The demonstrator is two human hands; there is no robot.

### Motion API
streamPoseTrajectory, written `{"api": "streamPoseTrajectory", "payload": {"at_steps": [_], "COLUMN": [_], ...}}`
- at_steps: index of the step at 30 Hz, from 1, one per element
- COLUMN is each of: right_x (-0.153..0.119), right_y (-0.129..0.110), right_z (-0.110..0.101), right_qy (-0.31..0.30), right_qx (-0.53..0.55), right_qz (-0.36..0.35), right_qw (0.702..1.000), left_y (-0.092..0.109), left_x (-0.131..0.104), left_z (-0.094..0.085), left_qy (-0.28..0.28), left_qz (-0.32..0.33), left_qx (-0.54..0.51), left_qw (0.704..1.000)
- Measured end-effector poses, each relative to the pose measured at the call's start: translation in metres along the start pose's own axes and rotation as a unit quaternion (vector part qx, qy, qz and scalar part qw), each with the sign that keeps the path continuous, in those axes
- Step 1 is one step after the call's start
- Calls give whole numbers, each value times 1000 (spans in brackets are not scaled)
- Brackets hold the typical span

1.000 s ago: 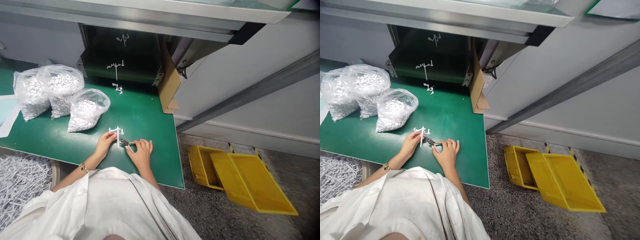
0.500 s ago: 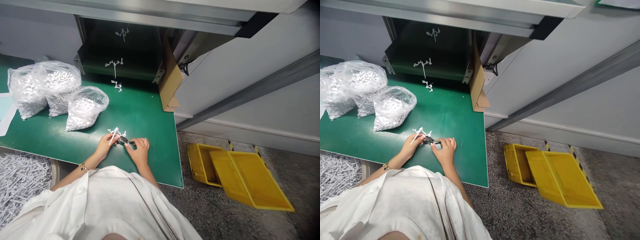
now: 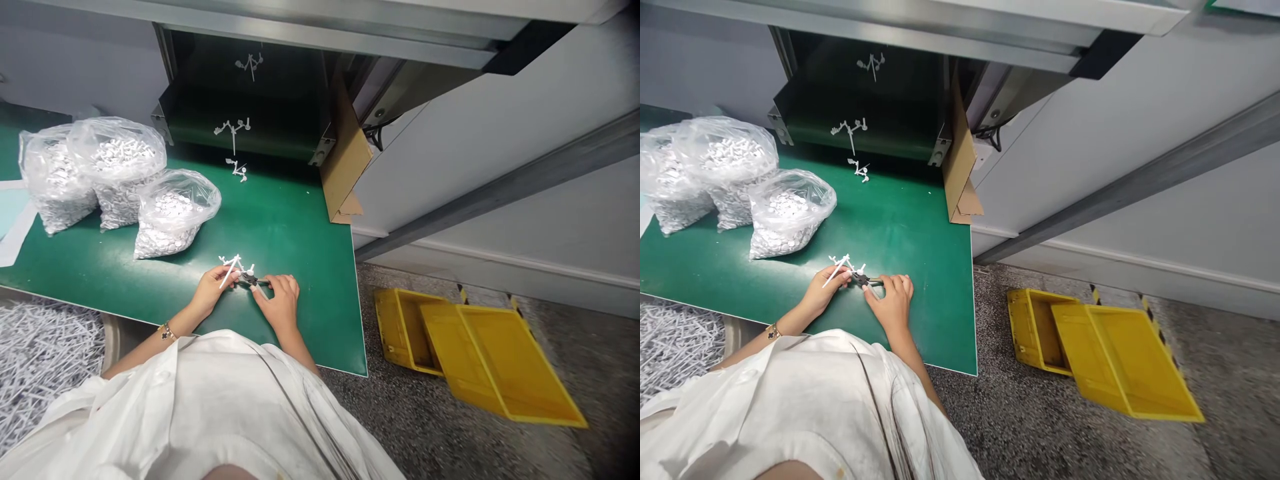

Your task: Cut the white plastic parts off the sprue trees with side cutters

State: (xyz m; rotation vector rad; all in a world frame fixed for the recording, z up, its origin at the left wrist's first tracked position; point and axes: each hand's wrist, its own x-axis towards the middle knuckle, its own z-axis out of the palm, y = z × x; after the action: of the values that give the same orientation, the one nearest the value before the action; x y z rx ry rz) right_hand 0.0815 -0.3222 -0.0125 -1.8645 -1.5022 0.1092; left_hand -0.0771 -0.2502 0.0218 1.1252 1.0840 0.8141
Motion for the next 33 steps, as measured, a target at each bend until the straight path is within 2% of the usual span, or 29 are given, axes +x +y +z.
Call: {"api": "streamPoseTrajectory", "payload": {"at_steps": [13, 19, 23, 27, 30, 33], "right_x": [-1, -1, -2, -2, -2, -1], "right_y": [1, -1, -1, -2, -2, -1], "right_z": [1, -1, -1, 0, 0, 0], "right_qy": [40, 55, 43, 28, 18, 15], "right_qx": [-4, -9, -6, -3, -7, -9], "right_qz": [-34, -47, -49, -26, -10, -3], "right_qw": [999, 997, 998, 999, 1000, 1000], "left_y": [-5, -9, -12, -8, -6, -10], "left_x": [2, 0, -3, -7, -9, -6], "left_z": [-4, -4, -6, -8, -8, -12], "left_qy": [-1, -10, -5, 0, -1, -10], "left_qz": [-10, -61, -93, -108, -95, -55], "left_qx": [5, -61, -110, -116, -99, -41], "left_qw": [1000, 996, 990, 987, 991, 998]}}
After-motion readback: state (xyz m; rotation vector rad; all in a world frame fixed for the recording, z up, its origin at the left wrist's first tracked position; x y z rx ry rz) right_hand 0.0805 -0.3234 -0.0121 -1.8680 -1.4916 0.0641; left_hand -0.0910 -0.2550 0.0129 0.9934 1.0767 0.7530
